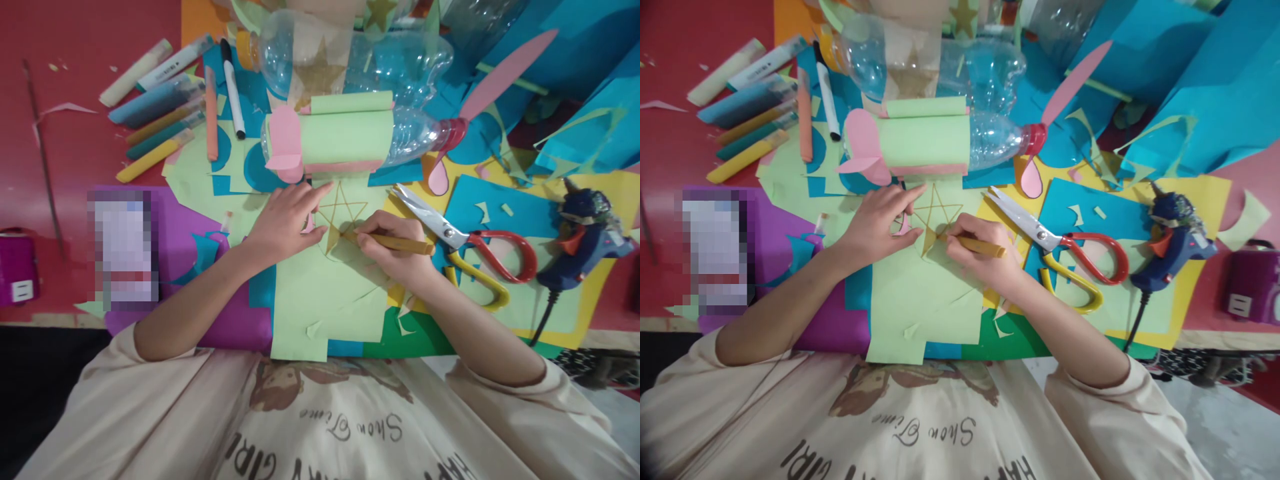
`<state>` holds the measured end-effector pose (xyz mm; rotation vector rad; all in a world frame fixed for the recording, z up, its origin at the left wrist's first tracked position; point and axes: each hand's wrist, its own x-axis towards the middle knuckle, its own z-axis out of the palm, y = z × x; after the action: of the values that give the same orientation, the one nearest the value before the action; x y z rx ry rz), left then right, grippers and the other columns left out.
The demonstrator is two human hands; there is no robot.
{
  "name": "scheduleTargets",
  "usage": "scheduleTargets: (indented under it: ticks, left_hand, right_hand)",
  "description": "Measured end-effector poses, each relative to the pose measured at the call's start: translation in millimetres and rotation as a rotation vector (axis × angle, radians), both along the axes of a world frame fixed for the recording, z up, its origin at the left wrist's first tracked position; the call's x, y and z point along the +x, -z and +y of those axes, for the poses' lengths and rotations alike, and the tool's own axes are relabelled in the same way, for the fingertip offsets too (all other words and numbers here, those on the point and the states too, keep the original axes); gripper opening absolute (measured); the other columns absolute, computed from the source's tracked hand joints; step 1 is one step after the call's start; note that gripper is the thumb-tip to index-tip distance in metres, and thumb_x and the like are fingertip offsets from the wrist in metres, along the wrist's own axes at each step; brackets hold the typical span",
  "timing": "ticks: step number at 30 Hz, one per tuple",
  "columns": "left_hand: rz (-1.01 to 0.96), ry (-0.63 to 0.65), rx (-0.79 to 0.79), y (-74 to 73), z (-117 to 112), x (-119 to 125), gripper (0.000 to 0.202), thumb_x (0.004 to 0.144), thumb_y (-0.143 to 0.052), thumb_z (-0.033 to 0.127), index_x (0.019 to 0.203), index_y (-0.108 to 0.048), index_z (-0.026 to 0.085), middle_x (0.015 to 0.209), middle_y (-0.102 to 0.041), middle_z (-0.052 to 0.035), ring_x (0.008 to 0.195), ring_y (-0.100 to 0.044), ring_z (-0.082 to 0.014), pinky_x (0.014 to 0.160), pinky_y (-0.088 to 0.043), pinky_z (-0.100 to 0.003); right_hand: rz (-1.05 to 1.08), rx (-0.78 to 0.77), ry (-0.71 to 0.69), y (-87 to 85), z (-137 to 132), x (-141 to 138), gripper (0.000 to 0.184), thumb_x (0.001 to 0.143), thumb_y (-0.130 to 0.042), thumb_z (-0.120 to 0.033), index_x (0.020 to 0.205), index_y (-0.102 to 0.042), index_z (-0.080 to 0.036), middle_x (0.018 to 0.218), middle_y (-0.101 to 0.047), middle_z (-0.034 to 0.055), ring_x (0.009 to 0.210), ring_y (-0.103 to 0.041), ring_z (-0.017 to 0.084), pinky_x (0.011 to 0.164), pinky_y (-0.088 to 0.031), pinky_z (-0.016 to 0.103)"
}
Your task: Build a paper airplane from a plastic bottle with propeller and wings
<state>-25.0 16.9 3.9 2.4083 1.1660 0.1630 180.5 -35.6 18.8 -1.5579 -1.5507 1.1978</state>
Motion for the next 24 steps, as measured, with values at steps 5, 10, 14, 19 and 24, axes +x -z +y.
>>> scheduleTargets:
  ticks: [5, 10, 14, 19, 24]
  left_hand:
    - [-0.017, -0.004, 0.011, 1.5, -0.4, -0.4, 0.056, 0.088, -0.049, 0.032, 0.142, -0.04, 0.018, 0.095, -0.058, -0.0061, 0.096, -0.052, -0.0234, 0.084, -0.038, -0.034]
    - [-0.005, 0.004, 0.003, -0.3, 0.1, -0.3, 0.056, 0.088, -0.049, 0.032, 0.141, -0.04, 0.016, 0.094, -0.058, -0.0067, 0.096, -0.053, -0.024, 0.084, -0.038, -0.035]
    - [0.009, 0.002, -0.022, -3.1, 0.2, 0.1, 0.056, 0.088, -0.049, 0.031, 0.141, -0.04, 0.015, 0.095, -0.058, -0.0072, 0.097, -0.053, -0.0247, 0.085, -0.038, -0.035]
    - [0.002, -0.009, -0.026, -2.8, 0.1, -0.2, 0.055, 0.088, -0.049, 0.031, 0.141, -0.04, 0.017, 0.095, -0.057, -0.0065, 0.099, -0.053, -0.0249, 0.085, -0.038, -0.035]
    - [-0.011, -0.015, -0.017, -3.1, -0.1, 0.7, 0.054, 0.087, -0.05, 0.029, 0.14, -0.041, 0.018, 0.095, -0.057, -0.0051, 0.099, -0.053, -0.0241, 0.085, -0.038, -0.035]
  right_hand:
    - [0.002, -0.007, -0.002, 0.0, -0.2, -0.3, 0.013, 0.07, -0.056, -0.026, 0.06, -0.052, -0.019, 0.054, -0.054, -0.0027, 0.05, -0.045, 0.009, 0.048, -0.034, 0.024]
    - [0.05, 0.0, 0.028, -2.0, 1.7, -0.7, 0.012, 0.069, -0.057, -0.025, 0.059, -0.053, -0.019, 0.052, -0.054, -0.0027, 0.048, -0.045, 0.009, 0.046, -0.034, 0.025]
    - [0.225, 0.016, 0.131, -1.0, 4.1, 1.7, 0.012, 0.072, -0.057, -0.023, 0.061, -0.052, -0.021, 0.05, -0.052, -0.0038, 0.046, -0.047, 0.01, 0.045, -0.037, 0.025]
    - [0.342, 0.017, 0.233, 1.1, 6.7, 7.8, 0.021, 0.083, -0.057, -0.039, 0.07, -0.055, -0.022, 0.059, -0.06, -0.0012, 0.046, -0.05, 0.011, 0.045, -0.041, 0.027]
    - [0.304, 0.031, 0.175, -11.2, 13.3, 16.6, 0.024, 0.079, -0.066, -0.045, 0.072, -0.059, -0.022, 0.057, -0.059, -0.0011, 0.047, -0.052, 0.011, 0.044, -0.042, 0.027]
